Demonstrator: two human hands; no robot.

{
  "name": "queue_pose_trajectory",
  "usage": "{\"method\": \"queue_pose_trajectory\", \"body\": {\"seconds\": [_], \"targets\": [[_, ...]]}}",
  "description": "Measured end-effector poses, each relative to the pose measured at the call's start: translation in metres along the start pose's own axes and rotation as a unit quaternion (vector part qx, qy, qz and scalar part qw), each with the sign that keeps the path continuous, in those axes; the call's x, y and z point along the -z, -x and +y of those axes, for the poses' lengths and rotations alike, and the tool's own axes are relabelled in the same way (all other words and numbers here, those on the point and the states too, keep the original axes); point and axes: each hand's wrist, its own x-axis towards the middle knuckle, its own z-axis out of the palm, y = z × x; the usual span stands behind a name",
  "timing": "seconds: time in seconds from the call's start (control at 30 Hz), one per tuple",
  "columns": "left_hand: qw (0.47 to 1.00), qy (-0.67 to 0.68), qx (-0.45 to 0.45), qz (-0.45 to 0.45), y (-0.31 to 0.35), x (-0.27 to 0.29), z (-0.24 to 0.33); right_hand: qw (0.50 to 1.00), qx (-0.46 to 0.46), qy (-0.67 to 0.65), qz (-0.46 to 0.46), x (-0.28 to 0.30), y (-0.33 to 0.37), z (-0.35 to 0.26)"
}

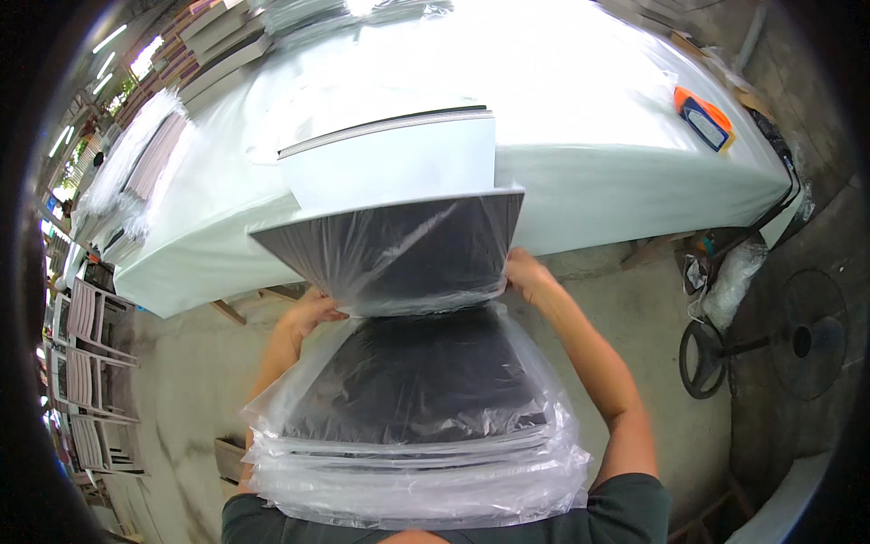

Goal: The person wraps individual black books or folders in clear plastic bags, pulling each bag over an item and smoothing it down before placing the packaged item onto a growing stack.

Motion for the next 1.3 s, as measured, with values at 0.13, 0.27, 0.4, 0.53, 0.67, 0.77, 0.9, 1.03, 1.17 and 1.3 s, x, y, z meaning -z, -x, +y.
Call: {"method": "queue_pose_trajectory", "body": {"seconds": [0.13, 0.27, 0.4, 0.53, 0.67, 0.77, 0.9, 1.03, 1.17, 1.3], "targets": [[0.995, -0.016, -0.070, 0.067, 0.005, -0.005, -0.056, 0.983, 0.081, 0.166, -0.021, 0.013, 0.006, 0.063], [0.978, -0.027, -0.151, 0.142, 0.025, -0.046, -0.066, 0.920, 0.128, 0.371, 0.008, 0.039, 0.000, 0.077], [0.923, -0.118, -0.223, 0.290, 0.052, 0.019, 0.012, 0.912, 0.192, 0.360, 0.048, 0.062, 0.036, -0.088], [0.790, -0.159, -0.513, 0.296, 0.084, 0.001, 0.199, 0.833, 0.476, 0.269, 0.088, 0.024, 0.069, -0.237], [0.833, -0.271, -0.461, 0.141, 0.061, -0.014, 0.298, 0.790, 0.446, 0.394, -0.146, -0.050, 0.023, -0.289], [0.858, -0.282, -0.427, 0.045, 0.022, -0.029, 0.324, 0.743, 0.383, 0.490, -0.247, -0.075, 0.011, -0.295], [0.863, -0.329, -0.384, -0.016, 0.006, -0.041, 0.339, 0.840, 0.409, 0.306, -0.182, -0.070, 0.005, -0.299], [0.850, -0.362, -0.382, -0.025, -0.011, -0.050, 0.347, 0.852, 0.467, 0.221, -0.087, -0.061, -0.003, -0.307], [0.843, -0.409, -0.347, -0.050, -0.029, -0.047, 0.364, 0.815, 0.510, 0.267, -0.060, -0.063, -0.001, -0.315], [0.843, -0.425, -0.302, -0.132, -0.032, -0.053, 0.371, 0.823, 0.531, 0.203, -0.018, -0.057, -0.003, -0.313]]}}
